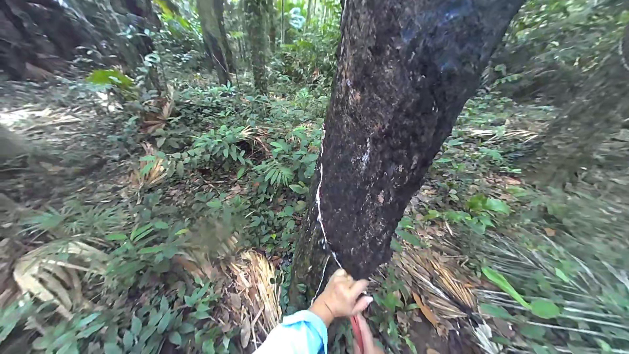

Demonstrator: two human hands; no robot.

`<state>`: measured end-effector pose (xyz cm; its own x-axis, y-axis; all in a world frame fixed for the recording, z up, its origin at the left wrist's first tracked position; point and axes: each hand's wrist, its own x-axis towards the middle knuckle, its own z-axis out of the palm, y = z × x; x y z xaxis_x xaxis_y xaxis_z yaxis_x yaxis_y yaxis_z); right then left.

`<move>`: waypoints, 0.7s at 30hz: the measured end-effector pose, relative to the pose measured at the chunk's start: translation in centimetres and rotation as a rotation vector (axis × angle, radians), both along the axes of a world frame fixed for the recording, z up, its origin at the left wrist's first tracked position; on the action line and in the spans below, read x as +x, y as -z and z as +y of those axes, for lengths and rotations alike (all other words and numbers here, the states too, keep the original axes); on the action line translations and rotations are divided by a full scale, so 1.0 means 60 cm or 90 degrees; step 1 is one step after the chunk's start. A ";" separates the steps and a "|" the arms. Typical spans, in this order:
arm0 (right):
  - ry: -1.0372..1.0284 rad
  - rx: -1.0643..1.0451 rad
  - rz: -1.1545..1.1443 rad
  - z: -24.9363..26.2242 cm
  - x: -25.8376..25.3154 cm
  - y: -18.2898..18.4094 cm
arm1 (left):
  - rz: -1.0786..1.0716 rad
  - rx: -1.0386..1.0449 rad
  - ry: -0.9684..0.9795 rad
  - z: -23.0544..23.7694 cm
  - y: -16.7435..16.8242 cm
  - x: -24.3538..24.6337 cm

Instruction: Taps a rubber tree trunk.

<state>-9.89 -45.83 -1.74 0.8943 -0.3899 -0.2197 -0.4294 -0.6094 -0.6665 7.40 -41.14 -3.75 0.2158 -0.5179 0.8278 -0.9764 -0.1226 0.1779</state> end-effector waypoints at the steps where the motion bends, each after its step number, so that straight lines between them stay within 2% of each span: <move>1: 0.002 -0.016 -0.009 -0.009 0.004 -0.015 | -0.018 -0.013 -0.008 -0.010 -0.016 0.005; 4: 0.000 -0.042 -0.023 -0.033 0.017 -0.039 | -0.049 -0.033 -0.020 -0.030 -0.050 0.018; 10: -0.036 -0.064 -0.047 -0.053 0.020 -0.043 | -0.061 -0.067 -0.047 -0.036 -0.052 0.023; 16: -0.025 -0.056 -0.040 -0.033 0.055 -0.046 | -0.095 -0.070 -0.032 -0.017 -0.068 0.057; 21: 0.031 -0.046 -0.137 0.010 0.095 -0.014 | -0.141 -0.053 0.028 -0.001 -0.076 0.100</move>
<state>-4.18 -45.22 -0.92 0.8973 -0.4415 0.0041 -0.3120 -0.6406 -0.7016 13.39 -41.21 0.82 0.0025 -0.4503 0.8929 -0.9967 -0.0734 -0.0342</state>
